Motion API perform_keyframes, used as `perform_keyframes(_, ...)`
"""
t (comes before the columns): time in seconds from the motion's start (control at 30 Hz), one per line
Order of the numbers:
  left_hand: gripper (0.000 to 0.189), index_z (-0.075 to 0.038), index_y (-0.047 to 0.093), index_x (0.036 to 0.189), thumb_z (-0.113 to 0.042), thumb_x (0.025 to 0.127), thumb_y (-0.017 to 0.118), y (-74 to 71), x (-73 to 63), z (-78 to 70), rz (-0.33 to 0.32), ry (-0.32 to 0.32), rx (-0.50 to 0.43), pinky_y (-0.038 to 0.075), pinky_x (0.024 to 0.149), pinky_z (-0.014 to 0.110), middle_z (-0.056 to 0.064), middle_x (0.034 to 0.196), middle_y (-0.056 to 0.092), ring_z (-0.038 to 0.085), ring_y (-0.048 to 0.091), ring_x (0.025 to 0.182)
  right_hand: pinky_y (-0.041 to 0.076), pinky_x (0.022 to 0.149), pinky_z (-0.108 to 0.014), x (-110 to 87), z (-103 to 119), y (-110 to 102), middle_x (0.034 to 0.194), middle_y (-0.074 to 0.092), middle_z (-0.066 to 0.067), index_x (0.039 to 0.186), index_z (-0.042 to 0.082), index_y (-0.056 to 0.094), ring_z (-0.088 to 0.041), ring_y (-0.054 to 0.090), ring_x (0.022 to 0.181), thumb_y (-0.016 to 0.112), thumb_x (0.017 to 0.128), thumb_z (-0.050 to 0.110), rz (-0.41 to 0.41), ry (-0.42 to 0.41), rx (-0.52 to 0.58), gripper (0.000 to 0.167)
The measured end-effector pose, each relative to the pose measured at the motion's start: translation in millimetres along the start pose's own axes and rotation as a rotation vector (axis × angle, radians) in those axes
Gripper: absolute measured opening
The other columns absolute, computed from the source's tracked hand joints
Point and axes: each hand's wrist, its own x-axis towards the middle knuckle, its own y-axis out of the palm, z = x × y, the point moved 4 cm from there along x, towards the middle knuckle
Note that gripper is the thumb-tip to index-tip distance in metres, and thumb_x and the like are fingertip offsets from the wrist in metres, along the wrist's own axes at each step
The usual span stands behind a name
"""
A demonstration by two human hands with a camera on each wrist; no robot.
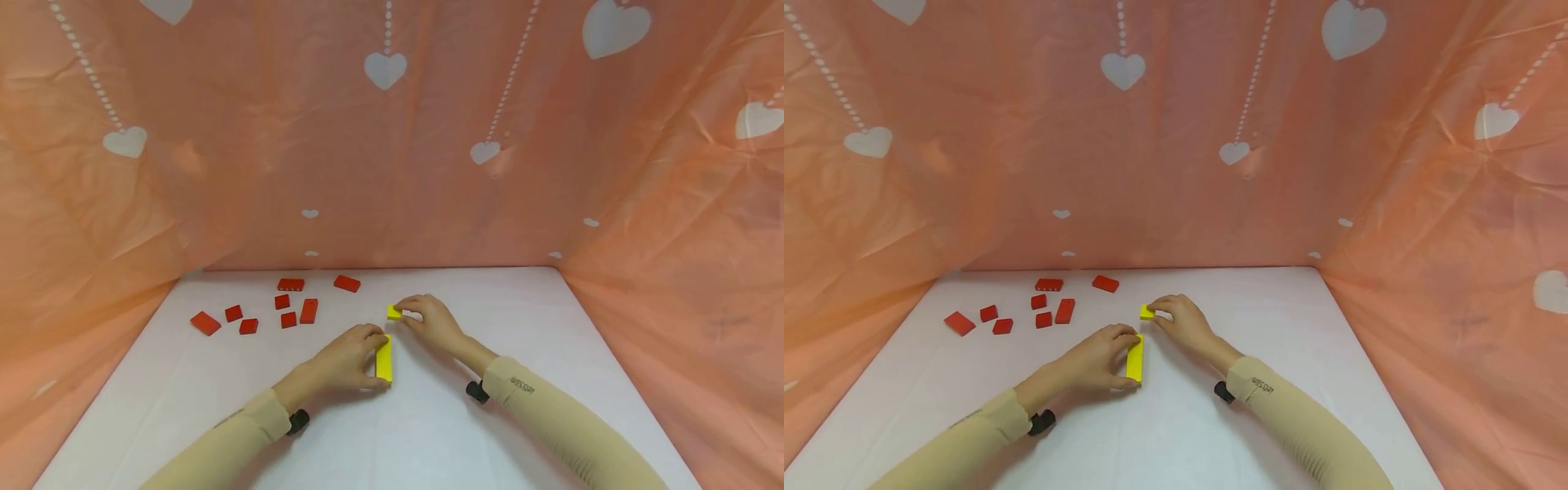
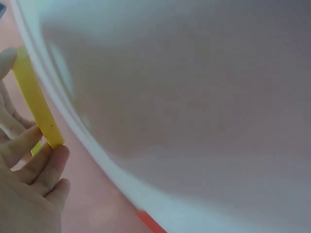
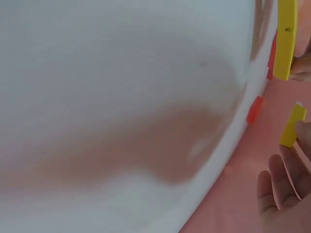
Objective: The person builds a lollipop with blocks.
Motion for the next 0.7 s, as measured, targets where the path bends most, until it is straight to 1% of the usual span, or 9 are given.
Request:
perform_keyframes(0.13,0.075,-0.006,0.062,0.136,-0.054,0.082,0.083,9.4,4.9,-14.7,0.028,0.053,0.029,0.047,0.113,0.040,0.008,0.138,0.058,0.024,0.055,0.128,0.053,0.100,-0.050,-17.0,-4.5,-5.0,0.123,0.074,-0.009,0.120,0.007,0.077,-0.031,0.066,0.114,0.077,0.093,0.010,0.022,0.004,-0.002,0.027)
perform_keyframes(0.23,0.074,-0.005,0.062,0.134,-0.054,0.083,0.082,14.0,6.8,-23.2,0.043,0.083,0.061,0.047,0.112,0.038,0.008,0.135,0.058,0.024,0.055,0.126,0.053,0.101,-0.050,-27.1,-6.1,-7.7,0.123,0.074,-0.009,0.120,0.006,0.077,-0.031,0.066,0.114,0.077,0.093,0.009,0.040,0.000,-0.006,0.027)
perform_keyframes(0.43,0.075,-0.005,0.061,0.134,-0.058,0.084,0.080,18.2,6.3,-32.7,0.063,0.088,0.084,0.047,0.112,0.036,0.009,0.134,0.058,0.023,0.056,0.123,0.053,0.101,-0.050,-40.1,-8.6,-7.6,0.121,0.075,-0.008,0.119,0.006,0.077,-0.029,0.066,0.114,0.076,0.093,0.008,0.076,-0.007,-0.034,0.026)
perform_keyframes(0.6,0.076,-0.005,0.060,0.136,-0.059,0.086,0.077,23.5,5.1,-35.8,0.087,0.088,0.095,0.047,0.112,0.035,0.009,0.136,0.057,0.022,0.056,0.123,0.054,0.101,-0.048,-46.5,-10.8,-3.1,0.121,0.075,-0.006,0.120,0.006,0.076,-0.027,0.066,0.113,0.075,0.094,0.008,0.137,-0.003,-0.051,0.026)
perform_keyframes(0.7,0.075,-0.005,0.060,0.138,-0.059,0.087,0.076,24.7,4.5,-36.6,0.095,0.082,0.102,0.047,0.111,0.034,0.008,0.137,0.056,0.021,0.055,0.124,0.054,0.100,-0.047,-48.0,-11.8,-0.1,0.121,0.075,-0.006,0.119,0.006,0.077,-0.027,0.066,0.112,0.074,0.094,0.008,0.159,-0.008,-0.051,0.025)
